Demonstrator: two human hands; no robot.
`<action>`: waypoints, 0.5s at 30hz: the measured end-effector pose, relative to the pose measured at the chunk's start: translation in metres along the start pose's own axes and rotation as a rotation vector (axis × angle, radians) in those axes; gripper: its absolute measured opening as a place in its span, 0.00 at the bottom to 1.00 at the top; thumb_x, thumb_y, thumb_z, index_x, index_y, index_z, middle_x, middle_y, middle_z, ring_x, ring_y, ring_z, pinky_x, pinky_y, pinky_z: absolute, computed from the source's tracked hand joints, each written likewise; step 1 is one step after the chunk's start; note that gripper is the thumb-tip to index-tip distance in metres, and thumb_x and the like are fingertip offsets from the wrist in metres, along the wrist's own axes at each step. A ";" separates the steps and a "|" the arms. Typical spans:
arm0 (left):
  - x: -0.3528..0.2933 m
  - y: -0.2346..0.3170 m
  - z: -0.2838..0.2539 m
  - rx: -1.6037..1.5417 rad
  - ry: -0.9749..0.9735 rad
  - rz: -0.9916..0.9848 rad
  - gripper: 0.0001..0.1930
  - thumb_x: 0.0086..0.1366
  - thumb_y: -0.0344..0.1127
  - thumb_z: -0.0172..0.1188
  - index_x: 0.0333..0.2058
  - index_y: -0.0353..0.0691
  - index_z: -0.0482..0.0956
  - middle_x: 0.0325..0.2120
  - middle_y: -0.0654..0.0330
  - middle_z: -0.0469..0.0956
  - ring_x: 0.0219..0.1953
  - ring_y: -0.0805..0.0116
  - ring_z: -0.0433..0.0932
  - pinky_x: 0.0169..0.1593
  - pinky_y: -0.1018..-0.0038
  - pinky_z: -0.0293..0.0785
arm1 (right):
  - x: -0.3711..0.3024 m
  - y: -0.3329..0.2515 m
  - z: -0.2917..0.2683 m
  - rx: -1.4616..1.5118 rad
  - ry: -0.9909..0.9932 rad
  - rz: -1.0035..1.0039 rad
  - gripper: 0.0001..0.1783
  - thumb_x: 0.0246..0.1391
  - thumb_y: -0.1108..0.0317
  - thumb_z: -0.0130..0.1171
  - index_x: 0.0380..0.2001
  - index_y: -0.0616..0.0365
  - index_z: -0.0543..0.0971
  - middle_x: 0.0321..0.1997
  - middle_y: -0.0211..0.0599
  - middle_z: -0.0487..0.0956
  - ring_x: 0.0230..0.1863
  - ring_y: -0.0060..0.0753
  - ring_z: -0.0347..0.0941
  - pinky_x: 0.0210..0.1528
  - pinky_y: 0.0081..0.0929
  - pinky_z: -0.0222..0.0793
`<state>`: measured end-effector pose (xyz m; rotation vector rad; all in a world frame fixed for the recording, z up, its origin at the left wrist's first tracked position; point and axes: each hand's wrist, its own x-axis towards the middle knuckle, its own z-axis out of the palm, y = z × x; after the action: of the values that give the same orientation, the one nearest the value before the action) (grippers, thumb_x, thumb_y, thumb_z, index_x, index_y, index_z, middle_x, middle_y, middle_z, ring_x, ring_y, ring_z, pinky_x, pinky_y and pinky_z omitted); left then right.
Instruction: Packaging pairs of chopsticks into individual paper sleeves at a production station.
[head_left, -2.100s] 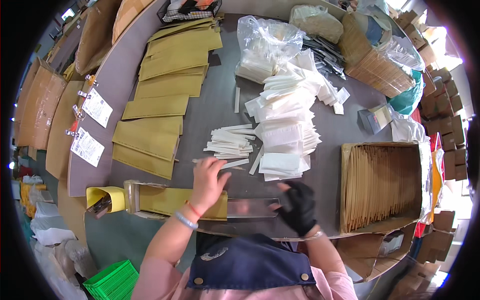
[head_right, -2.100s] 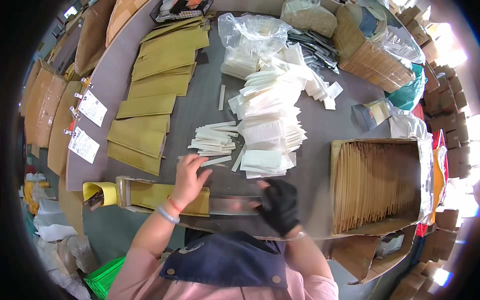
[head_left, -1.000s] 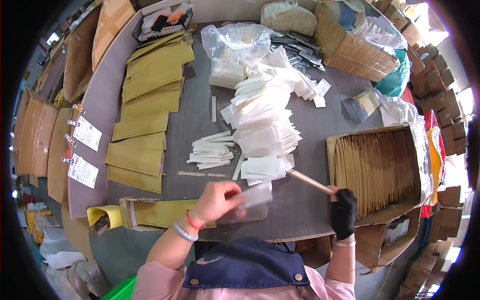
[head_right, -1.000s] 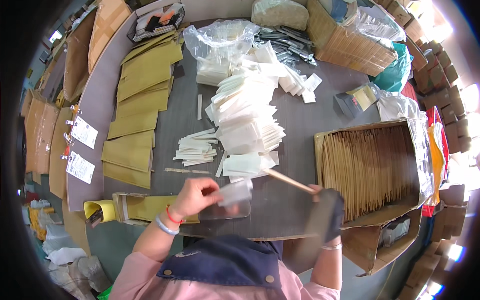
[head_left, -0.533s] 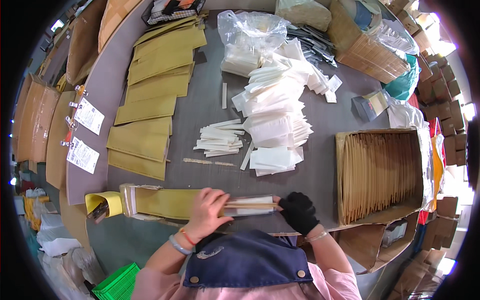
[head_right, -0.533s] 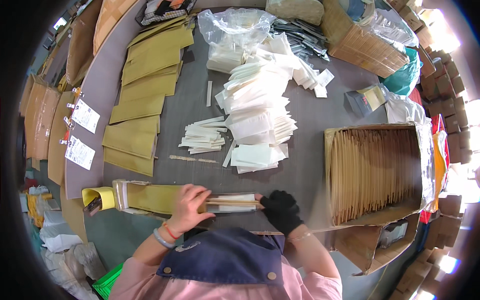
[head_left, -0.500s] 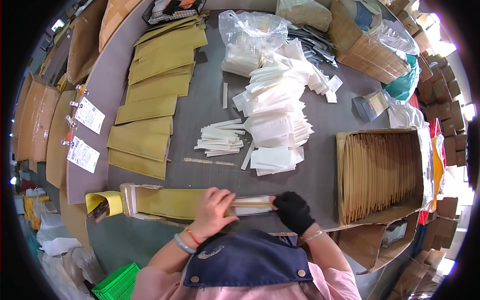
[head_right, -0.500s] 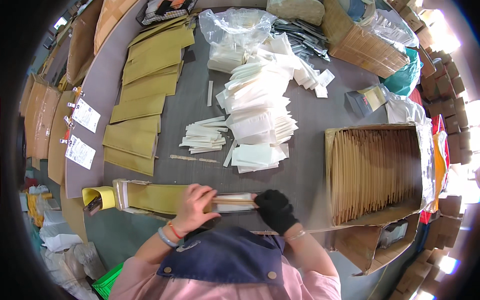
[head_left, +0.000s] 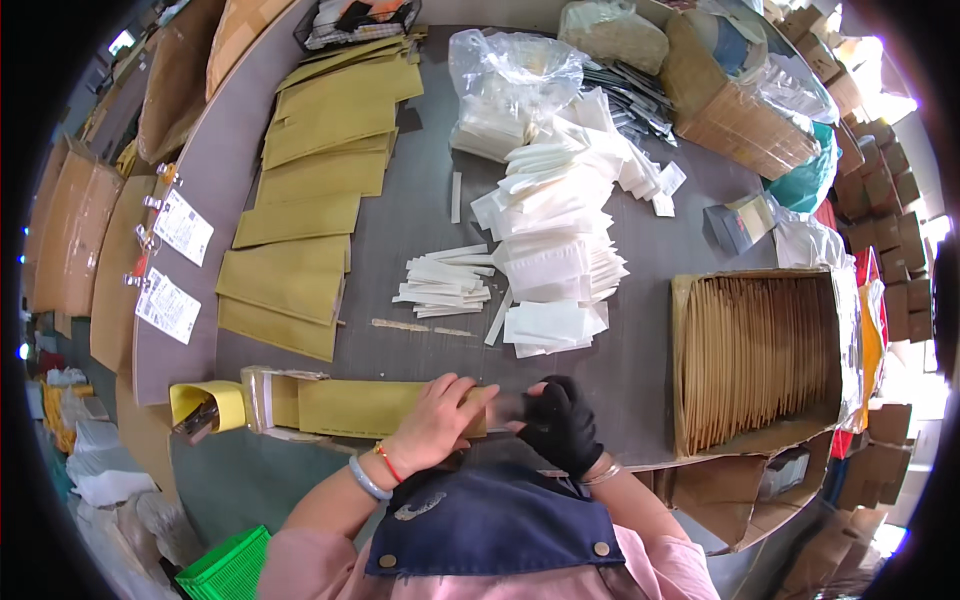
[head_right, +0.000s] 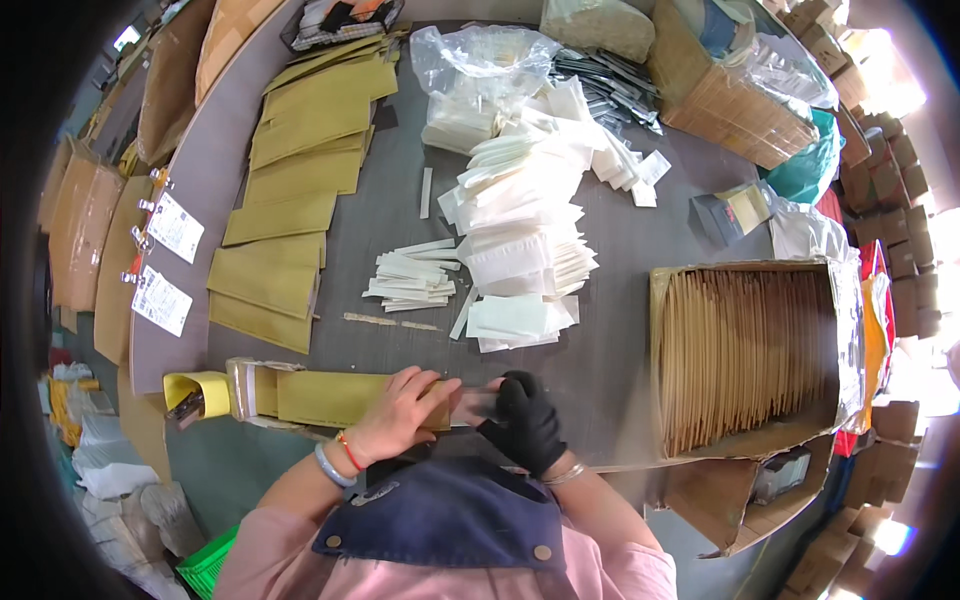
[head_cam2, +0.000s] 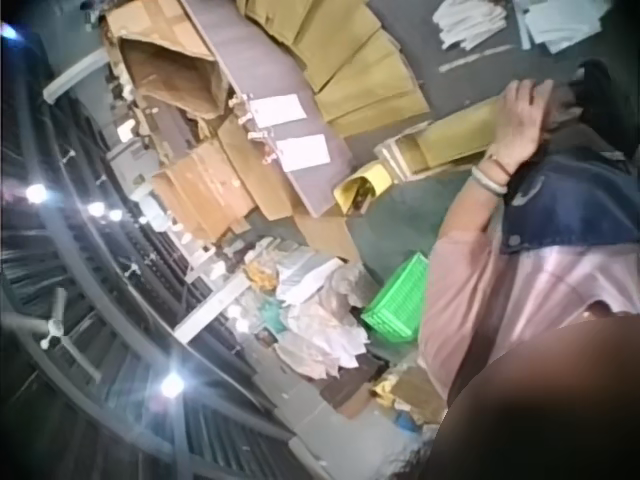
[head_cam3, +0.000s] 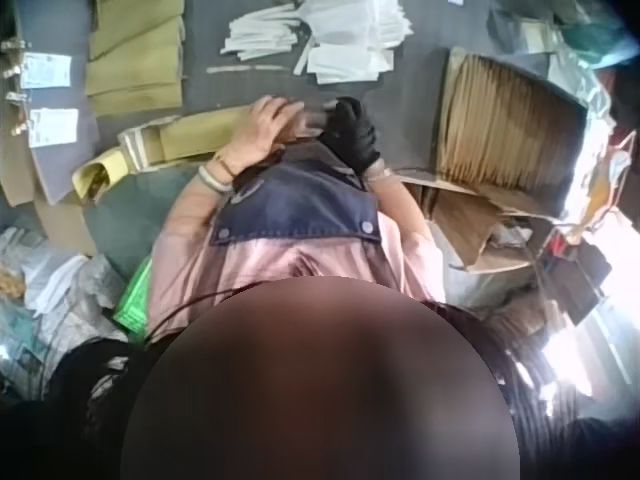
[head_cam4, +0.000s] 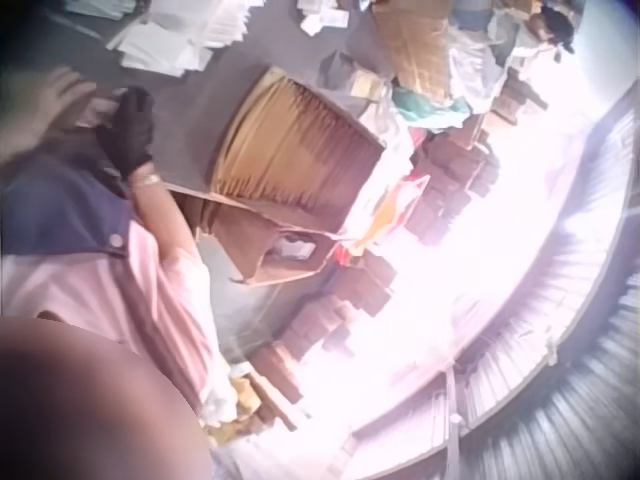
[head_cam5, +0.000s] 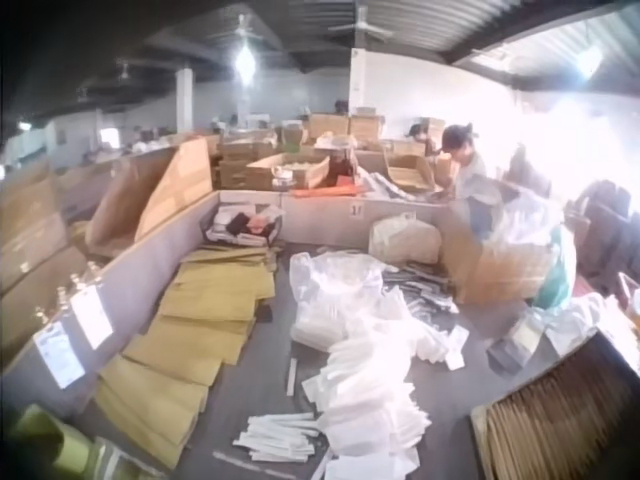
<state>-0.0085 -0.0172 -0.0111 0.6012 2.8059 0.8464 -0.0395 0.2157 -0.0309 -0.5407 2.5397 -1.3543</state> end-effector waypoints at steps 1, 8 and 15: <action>0.001 0.000 -0.002 0.046 -0.037 0.059 0.41 0.39 0.37 0.77 0.56 0.46 0.73 0.50 0.53 0.70 0.53 0.50 0.69 0.58 0.58 0.66 | 0.006 0.004 -0.009 -0.322 0.015 -0.203 0.37 0.32 0.55 0.78 0.47 0.53 0.75 0.44 0.37 0.73 0.48 0.45 0.72 0.51 0.42 0.66; 0.015 0.014 -0.049 0.160 -0.277 0.073 0.17 0.42 0.32 0.71 0.33 0.45 0.78 0.43 0.53 0.72 0.48 0.52 0.72 0.49 0.58 0.71 | 0.012 -0.030 -0.045 -0.578 -0.188 -0.232 0.37 0.30 0.50 0.78 0.47 0.47 0.77 0.45 0.33 0.73 0.50 0.40 0.71 0.57 0.46 0.56; 0.016 -0.060 -0.129 0.418 0.163 0.026 0.15 0.44 0.27 0.69 0.33 0.38 0.78 0.58 0.47 0.67 0.61 0.41 0.65 0.61 0.57 0.70 | -0.004 -0.021 -0.093 -0.416 0.164 -0.051 0.35 0.28 0.63 0.77 0.46 0.54 0.76 0.45 0.43 0.74 0.47 0.51 0.70 0.51 0.44 0.66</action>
<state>-0.0754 -0.1209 0.0622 0.6493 3.1551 0.3191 -0.0635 0.2768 0.0384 -0.5888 2.9817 -0.9135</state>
